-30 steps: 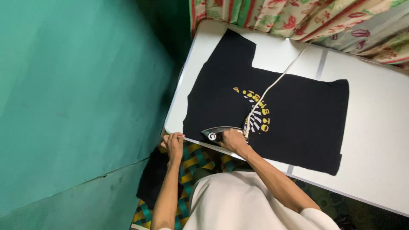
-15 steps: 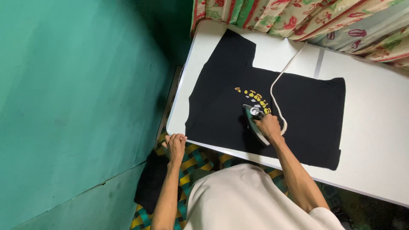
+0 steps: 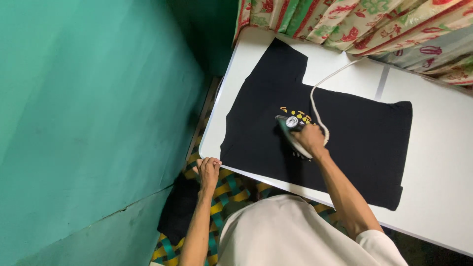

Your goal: The recorder is ironing a black t-shirt on a white table.

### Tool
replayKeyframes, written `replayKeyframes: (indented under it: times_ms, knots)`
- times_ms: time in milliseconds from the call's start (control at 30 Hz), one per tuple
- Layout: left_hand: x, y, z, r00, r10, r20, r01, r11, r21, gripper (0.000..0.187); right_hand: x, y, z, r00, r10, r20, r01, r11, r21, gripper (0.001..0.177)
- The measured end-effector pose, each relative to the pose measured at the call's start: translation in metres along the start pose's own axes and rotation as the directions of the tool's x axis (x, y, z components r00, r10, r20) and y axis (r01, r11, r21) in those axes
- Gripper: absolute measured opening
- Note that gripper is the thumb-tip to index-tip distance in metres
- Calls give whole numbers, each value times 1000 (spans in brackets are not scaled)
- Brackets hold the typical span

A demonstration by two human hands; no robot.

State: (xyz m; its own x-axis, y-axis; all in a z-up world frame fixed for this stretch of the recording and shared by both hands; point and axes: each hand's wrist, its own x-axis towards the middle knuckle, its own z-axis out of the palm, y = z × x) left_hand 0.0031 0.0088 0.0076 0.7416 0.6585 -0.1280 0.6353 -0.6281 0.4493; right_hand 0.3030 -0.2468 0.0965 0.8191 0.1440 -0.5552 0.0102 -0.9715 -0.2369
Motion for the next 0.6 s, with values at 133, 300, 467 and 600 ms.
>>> replayKeyframes:
  times_ms: [133, 300, 467, 600]
  knots:
    - [2, 0, 1, 1000, -13, -10, 12, 1000, -9, 13, 18, 6, 12, 999, 20, -44, -14, 992, 128, 56]
    - [1, 2, -1, 1000, 0, -3, 0, 1000, 26, 14, -50, -63, 3, 934, -257, 248, 299, 943, -147, 47]
    - [-2, 6, -4, 1000, -17, 1, 16, 1000, 22, 12, -31, -74, 53, 880, -375, 293, 457, 838, -299, 41]
    - [-4, 17, -14, 1000, -29, -11, 29, 1000, 7, 12, 15, -56, 35, 960, -252, 119, 275, 925, -262, 42]
